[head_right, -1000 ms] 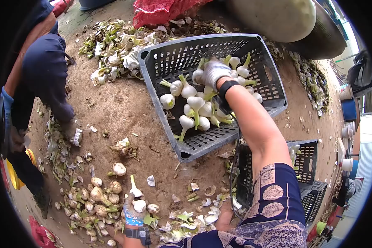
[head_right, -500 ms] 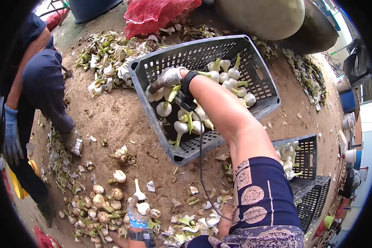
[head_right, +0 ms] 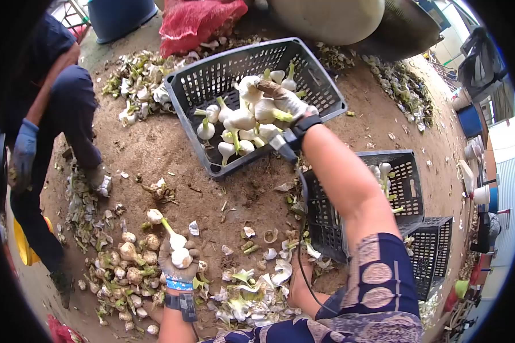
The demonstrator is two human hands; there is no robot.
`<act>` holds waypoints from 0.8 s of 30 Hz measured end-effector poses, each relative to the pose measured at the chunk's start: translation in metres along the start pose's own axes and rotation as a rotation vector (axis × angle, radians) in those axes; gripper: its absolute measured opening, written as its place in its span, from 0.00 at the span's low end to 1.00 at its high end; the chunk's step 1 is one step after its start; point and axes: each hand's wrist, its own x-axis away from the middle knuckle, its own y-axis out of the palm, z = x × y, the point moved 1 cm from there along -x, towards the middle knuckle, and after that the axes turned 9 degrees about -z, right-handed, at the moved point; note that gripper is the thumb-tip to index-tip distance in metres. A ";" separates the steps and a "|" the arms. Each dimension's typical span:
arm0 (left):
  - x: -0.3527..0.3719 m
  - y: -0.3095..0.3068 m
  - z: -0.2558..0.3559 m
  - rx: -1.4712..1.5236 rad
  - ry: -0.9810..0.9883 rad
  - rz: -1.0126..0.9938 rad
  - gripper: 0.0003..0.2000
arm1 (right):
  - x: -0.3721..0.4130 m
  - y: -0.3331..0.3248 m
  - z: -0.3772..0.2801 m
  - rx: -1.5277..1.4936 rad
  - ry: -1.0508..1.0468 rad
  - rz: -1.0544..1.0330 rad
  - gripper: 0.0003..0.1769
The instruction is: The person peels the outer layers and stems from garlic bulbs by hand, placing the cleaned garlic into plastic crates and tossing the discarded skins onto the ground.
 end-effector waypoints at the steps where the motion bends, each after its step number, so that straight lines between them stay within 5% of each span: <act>1: 0.004 0.006 -0.003 0.011 0.004 -0.029 0.21 | 0.000 0.001 0.003 -0.065 -0.018 0.013 0.20; 6: 0.074 0.058 -0.019 0.002 -0.017 -0.193 0.20 | 0.089 0.059 0.033 -0.358 -0.442 -0.083 0.24; 8: 0.111 0.074 -0.025 -0.138 0.059 -0.121 0.20 | 0.184 0.162 0.038 -0.492 -0.475 -0.291 0.30; 10: 0.139 0.080 -0.042 -0.164 -0.025 -0.139 0.17 | 0.266 0.194 0.063 -0.734 -0.372 -0.384 0.32; 11: 0.149 0.081 -0.053 -0.214 -0.078 -0.125 0.15 | 0.279 0.155 0.107 -0.739 -0.093 -0.324 0.30; 15: 0.199 0.075 -0.114 -0.507 -0.322 0.052 0.16 | 0.431 0.189 0.211 -0.600 0.070 -0.179 0.18; 17: 0.214 0.048 -0.149 -0.513 -0.539 0.135 0.14 | 0.490 0.203 0.233 -0.506 -0.164 -0.163 0.18; 19: 0.235 0.042 -0.191 -0.830 -0.607 -0.099 0.15 | 0.524 0.177 0.255 -0.580 -0.169 -0.062 0.19; 20: 0.275 0.091 -0.221 -1.179 -0.517 -0.418 0.15 | 0.551 0.173 0.236 -0.264 -0.345 0.055 0.20; 21: 0.287 0.121 -0.255 -1.163 -0.481 -0.375 0.14 | 0.585 0.175 0.199 0.060 -0.500 0.174 0.21; 22: 0.295 0.151 -0.290 -1.232 -0.361 -0.684 0.15 | 0.626 0.190 0.163 0.220 -0.661 0.294 0.21; 24: 0.338 0.225 -0.366 -1.080 -0.374 -0.927 0.13 | 0.708 0.229 0.095 0.471 -0.937 0.464 0.26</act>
